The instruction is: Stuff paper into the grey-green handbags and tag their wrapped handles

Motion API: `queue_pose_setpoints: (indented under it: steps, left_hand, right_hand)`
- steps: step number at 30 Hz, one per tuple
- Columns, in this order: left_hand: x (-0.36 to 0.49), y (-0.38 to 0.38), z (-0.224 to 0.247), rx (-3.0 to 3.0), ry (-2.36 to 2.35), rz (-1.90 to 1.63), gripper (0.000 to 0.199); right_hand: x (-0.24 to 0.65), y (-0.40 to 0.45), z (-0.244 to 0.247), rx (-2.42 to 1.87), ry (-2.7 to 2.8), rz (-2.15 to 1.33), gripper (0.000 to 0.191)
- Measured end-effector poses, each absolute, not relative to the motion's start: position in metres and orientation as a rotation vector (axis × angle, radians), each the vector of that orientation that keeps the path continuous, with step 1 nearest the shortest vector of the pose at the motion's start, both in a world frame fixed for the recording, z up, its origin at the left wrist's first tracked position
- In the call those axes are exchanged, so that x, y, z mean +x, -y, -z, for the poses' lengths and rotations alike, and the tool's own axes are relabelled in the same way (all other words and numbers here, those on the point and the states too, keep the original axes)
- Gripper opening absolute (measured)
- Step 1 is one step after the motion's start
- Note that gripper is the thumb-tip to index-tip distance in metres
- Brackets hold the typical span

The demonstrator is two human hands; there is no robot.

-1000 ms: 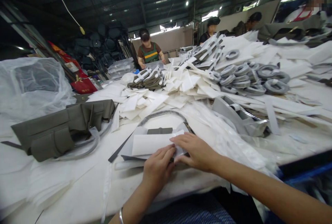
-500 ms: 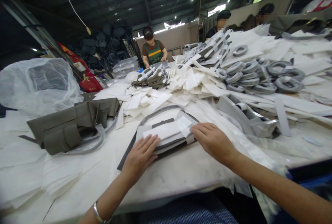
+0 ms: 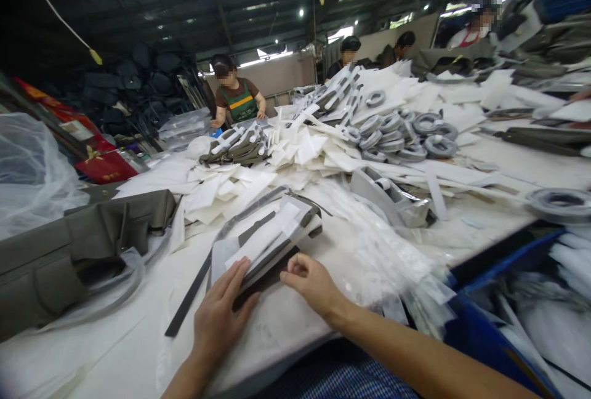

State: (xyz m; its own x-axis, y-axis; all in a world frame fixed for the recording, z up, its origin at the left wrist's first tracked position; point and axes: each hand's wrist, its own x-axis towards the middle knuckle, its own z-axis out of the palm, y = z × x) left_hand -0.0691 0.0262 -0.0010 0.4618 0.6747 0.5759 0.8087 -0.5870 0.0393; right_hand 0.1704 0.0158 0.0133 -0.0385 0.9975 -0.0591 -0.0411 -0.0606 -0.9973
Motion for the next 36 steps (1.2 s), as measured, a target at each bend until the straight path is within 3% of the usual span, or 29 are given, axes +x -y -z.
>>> queue_pose_setpoints:
  steps: [6, 9, 13, 16, 20, 31, 33, 36]
  left_hand:
    - [-0.073, -0.024, 0.01, -2.262, 1.298, 0.909, 0.074]
    - [-0.074, -0.025, 0.013, -2.284, 1.272, 0.887, 0.071]
    - [-0.073, -0.026, 0.017, -2.33, 1.253, 0.87, 0.068]
    - [-0.073, -0.026, 0.017, -2.309, 1.273, 0.904, 0.067]
    - [-0.073, -0.026, 0.016, -2.288, 1.285, 0.923, 0.067]
    - [-0.073, -0.025, 0.014, -2.254, 1.329, 1.011, 0.066]
    - [-0.073, -0.025, 0.012, -2.236, 1.334, 1.055, 0.066]
    - [-0.075, -0.025, 0.011, -2.223, 1.328, 1.122, 0.066]
  right_hand:
    - [0.173, -0.011, -0.033, -1.021, 1.505, -1.167, 0.023]
    - [0.221, -0.017, -0.034, -1.157, 1.906, -0.662, 0.026]
    - [0.311, -0.023, -0.026, -1.622, 2.015, 0.164, 0.04]
    - [0.353, -0.02, -0.021, -1.951, 2.021, 0.422, 0.044]
    - [0.359, -0.017, -0.022, -2.102, 2.12, 0.417, 0.033]
    - [0.332, -0.02, -0.055, -2.147, 1.982, 0.288, 0.033]
    - [0.31, -0.008, -0.054, -2.036, 2.047, 0.151, 0.032]
    - [0.277, 0.009, -0.049, -1.73, 2.285, -0.32, 0.027]
